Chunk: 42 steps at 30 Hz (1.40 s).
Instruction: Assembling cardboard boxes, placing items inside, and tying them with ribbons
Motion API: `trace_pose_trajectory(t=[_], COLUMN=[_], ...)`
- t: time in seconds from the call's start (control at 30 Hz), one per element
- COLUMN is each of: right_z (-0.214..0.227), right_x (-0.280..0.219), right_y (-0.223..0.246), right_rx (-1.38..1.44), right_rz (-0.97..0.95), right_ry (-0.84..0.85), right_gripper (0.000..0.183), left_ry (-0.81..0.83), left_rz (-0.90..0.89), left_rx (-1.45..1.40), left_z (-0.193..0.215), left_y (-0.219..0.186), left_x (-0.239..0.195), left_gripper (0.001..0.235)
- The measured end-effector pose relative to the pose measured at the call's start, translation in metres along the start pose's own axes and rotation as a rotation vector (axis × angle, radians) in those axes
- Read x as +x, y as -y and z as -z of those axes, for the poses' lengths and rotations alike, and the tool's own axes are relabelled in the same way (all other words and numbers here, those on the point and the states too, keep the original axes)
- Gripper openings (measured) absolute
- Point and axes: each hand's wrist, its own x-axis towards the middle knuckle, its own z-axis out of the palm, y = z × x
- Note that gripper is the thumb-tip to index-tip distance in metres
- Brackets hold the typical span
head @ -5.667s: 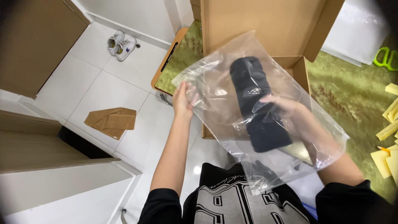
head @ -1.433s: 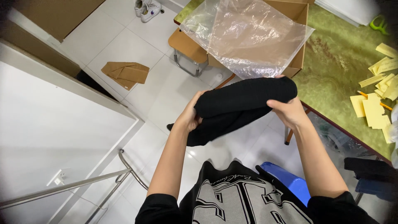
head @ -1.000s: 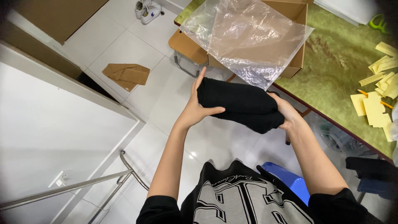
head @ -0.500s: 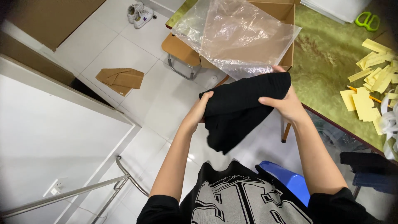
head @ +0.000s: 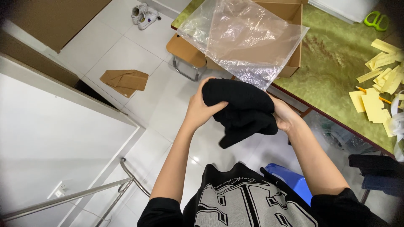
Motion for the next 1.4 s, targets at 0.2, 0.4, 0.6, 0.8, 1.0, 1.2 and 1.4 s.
trace_pose_trajectory(t=[0.2, 0.4, 0.6, 0.8, 1.0, 1.2, 1.4], right_z=[0.023, 0.018, -0.004, 0.017, -0.044, 0.008, -0.007], right_x=[0.012, -0.001, -0.008, 0.046, -0.006, 0.009, -0.047], right_y=[-0.014, -0.003, 0.014, -0.041, 0.016, -0.017, 0.033], right_rx=[-0.142, -0.271, -0.444, 0.062, 0.281, 0.127, -0.117], right_rz=[0.276, 0.497, 0.753, 0.430, 0.030, 0.232, 0.564], right_ry=[0.202, 0.137, 0.084, -0.231, -0.267, -0.178, -0.013], right_gripper=[0.121, 0.117, 0.113, 0.069, 0.115, 0.097, 0.119], left_ry=[0.000, 0.187, 0.289, 0.298, 0.203, 0.146, 0.349], left_rz=[0.493, 0.552, 0.621, 0.442, -0.337, -0.093, 0.299], left_rx=[-0.229, -0.237, -0.193, -0.062, 0.028, -0.011, -0.383], left_z=[-0.009, -0.025, -0.027, -0.016, -0.028, -0.029, -0.050], left_y=[-0.034, 0.030, 0.066, -0.037, -0.011, -0.009, 0.052], left_x=[0.006, 0.019, 0.022, -0.001, 0.009, 0.031, 0.067], left_gripper=[0.131, 0.122, 0.128, 0.117, 0.127, 0.072, 0.023])
